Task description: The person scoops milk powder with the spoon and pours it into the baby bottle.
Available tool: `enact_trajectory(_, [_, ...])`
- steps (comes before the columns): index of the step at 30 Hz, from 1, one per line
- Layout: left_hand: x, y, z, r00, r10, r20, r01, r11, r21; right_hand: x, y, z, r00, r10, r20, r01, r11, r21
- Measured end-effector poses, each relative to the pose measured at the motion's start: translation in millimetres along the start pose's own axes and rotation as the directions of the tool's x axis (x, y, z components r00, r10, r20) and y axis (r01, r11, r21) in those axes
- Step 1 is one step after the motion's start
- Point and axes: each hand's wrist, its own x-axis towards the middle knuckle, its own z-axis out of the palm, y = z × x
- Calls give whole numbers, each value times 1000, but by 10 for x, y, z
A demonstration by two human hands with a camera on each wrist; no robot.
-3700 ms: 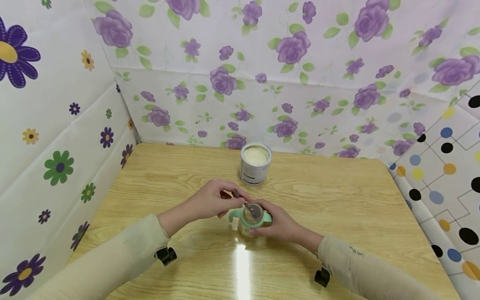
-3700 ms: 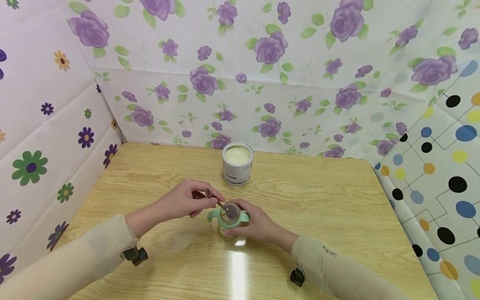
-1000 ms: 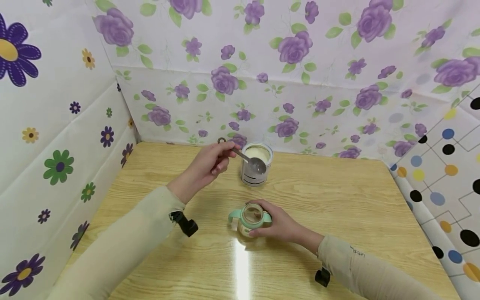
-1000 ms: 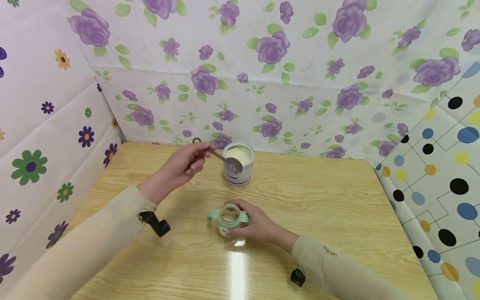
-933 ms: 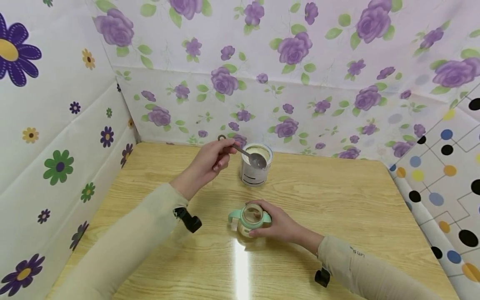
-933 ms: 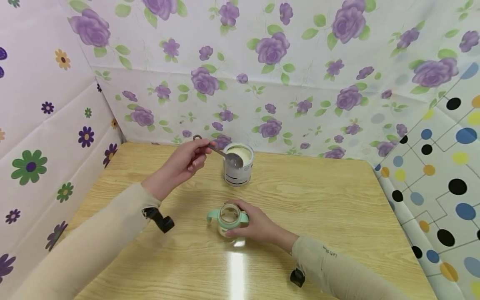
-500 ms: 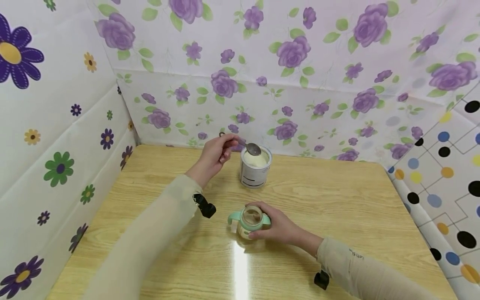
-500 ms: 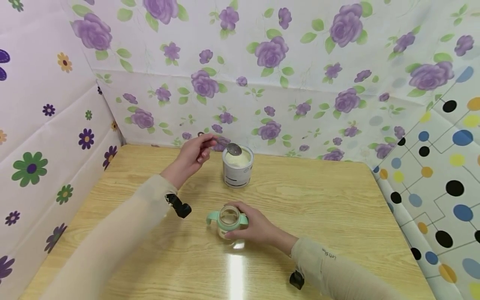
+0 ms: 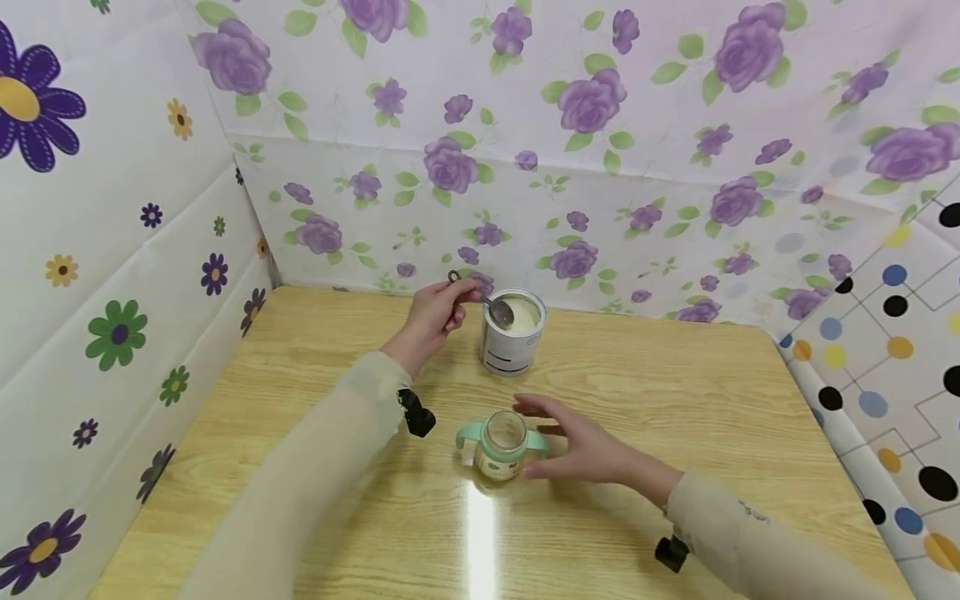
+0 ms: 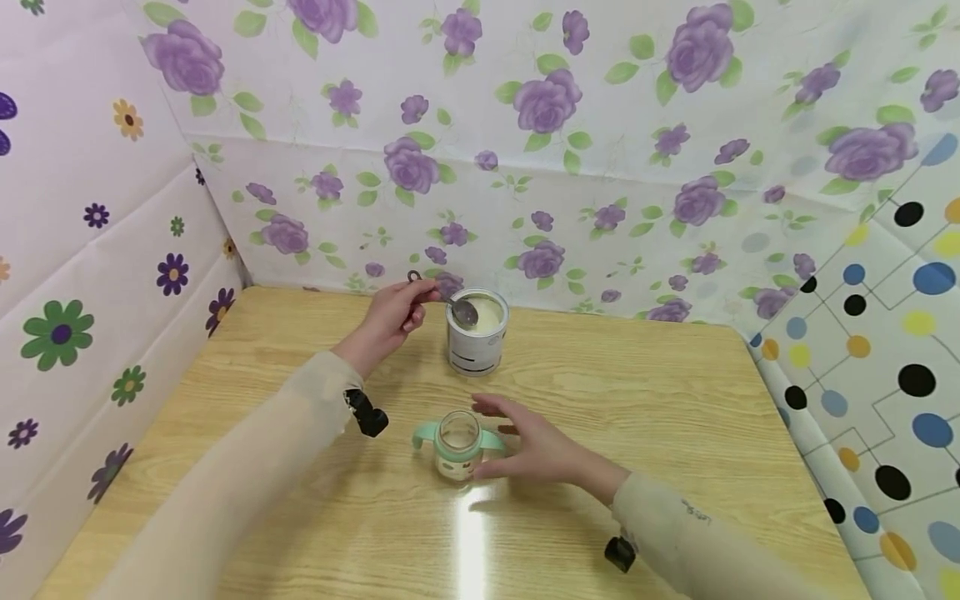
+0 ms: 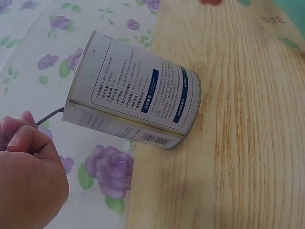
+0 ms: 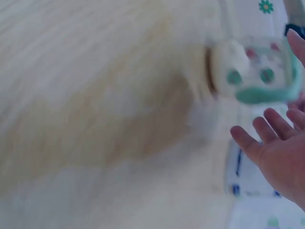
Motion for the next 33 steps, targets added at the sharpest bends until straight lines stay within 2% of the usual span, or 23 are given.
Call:
enact_trajectory(3, [6,14,23,1000,14,4,-14,999,40,-48,-25,-200,999,-30,-25,30,999,-24])
enact_trajectory(6, [7,22,30,1000,29,8,-29,996,87,0,-40,-392,993,-51,-107,43,996,-77])
enact_trajectory(10, [5,14,23,999,36,18,-38,986,160,208,-11,-607,965,-49,-256,21,994,-111])
enact_trajectory(13, [11,-12,20,999,38,21,-41,979,199,412,71,-704,949,-11,-315,-22,995,-100])
enact_trajectory(17, [26,-65,27,999,48,18,-50,974,221,700,247,-729,949,62,-309,-87,994,-67])
enact_trajectory(22, [20,-112,66,997,70,29,-75,965,250,986,418,-681,947,98,-305,-105,994,-5])
enact_trajectory(29, [18,-124,142,994,108,30,-112,953,282,1147,421,-631,936,138,-325,-103,987,122])
enact_trajectory(33, [25,-110,180,990,138,-14,-129,953,273,1170,434,-630,932,135,-336,-86,984,158])
